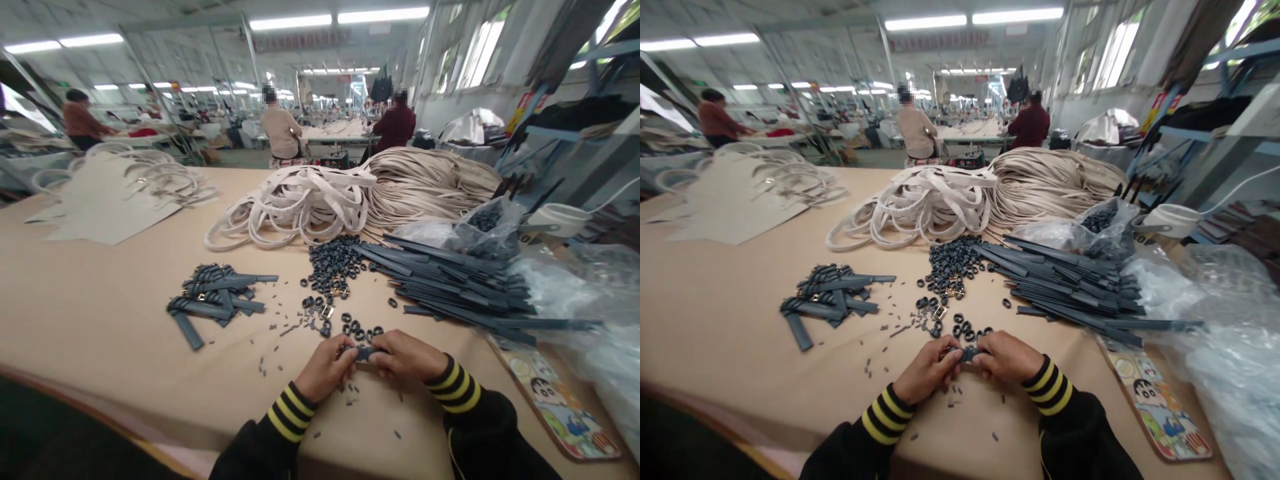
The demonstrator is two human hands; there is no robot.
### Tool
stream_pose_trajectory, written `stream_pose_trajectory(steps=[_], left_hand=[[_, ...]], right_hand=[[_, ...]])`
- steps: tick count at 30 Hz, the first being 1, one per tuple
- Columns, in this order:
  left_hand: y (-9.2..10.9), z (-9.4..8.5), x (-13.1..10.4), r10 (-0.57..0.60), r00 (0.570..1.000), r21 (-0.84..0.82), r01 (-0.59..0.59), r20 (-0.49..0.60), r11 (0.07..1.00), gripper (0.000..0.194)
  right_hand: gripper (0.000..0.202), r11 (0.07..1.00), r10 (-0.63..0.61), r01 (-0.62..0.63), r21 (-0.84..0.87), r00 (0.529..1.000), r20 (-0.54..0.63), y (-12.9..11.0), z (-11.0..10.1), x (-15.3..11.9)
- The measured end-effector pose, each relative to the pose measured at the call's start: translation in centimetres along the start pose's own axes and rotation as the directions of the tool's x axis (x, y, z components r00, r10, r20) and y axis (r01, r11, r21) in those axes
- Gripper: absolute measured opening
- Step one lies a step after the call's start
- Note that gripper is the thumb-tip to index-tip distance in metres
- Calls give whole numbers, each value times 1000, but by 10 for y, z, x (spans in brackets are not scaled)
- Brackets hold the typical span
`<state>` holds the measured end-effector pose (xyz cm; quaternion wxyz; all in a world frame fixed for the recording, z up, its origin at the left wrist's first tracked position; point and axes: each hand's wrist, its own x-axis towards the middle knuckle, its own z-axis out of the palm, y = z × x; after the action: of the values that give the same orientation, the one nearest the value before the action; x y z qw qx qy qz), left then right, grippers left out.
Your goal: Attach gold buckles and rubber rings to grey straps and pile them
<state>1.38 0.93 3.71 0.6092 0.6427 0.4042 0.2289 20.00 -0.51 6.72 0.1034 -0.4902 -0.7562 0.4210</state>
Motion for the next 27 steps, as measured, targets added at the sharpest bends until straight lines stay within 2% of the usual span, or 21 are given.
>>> stream_pose_trajectory(steps=[3,5,10,16,20,22,27], left_hand=[[0,0,0,14,1000,57,-14,-3,998,21],[-1,1,0,27,999,74,-26,-20,997,21],[0,2,-1,55,997,62,-52,-50,997,22],[-3,5,-2,53,987,24,-49,-151,998,22],[-5,6,-3,80,988,71,-71,-135,995,23],[-6,5,-3,105,989,106,-95,-99,990,26],[-2,2,-7,192,981,257,-184,-5,949,24]], right_hand=[[21,993,-11,2,118,997,75,-2,6,2],[22,992,-25,14,129,996,87,-4,7,2],[22,986,-160,158,-46,986,-39,-7,4,0],[28,980,-189,191,52,981,-30,-6,8,6],[29,981,-172,178,82,983,-69,-4,10,10],[32,979,-168,172,113,985,-44,-1,11,10],[33,956,-106,64,286,985,133,7,14,5]])
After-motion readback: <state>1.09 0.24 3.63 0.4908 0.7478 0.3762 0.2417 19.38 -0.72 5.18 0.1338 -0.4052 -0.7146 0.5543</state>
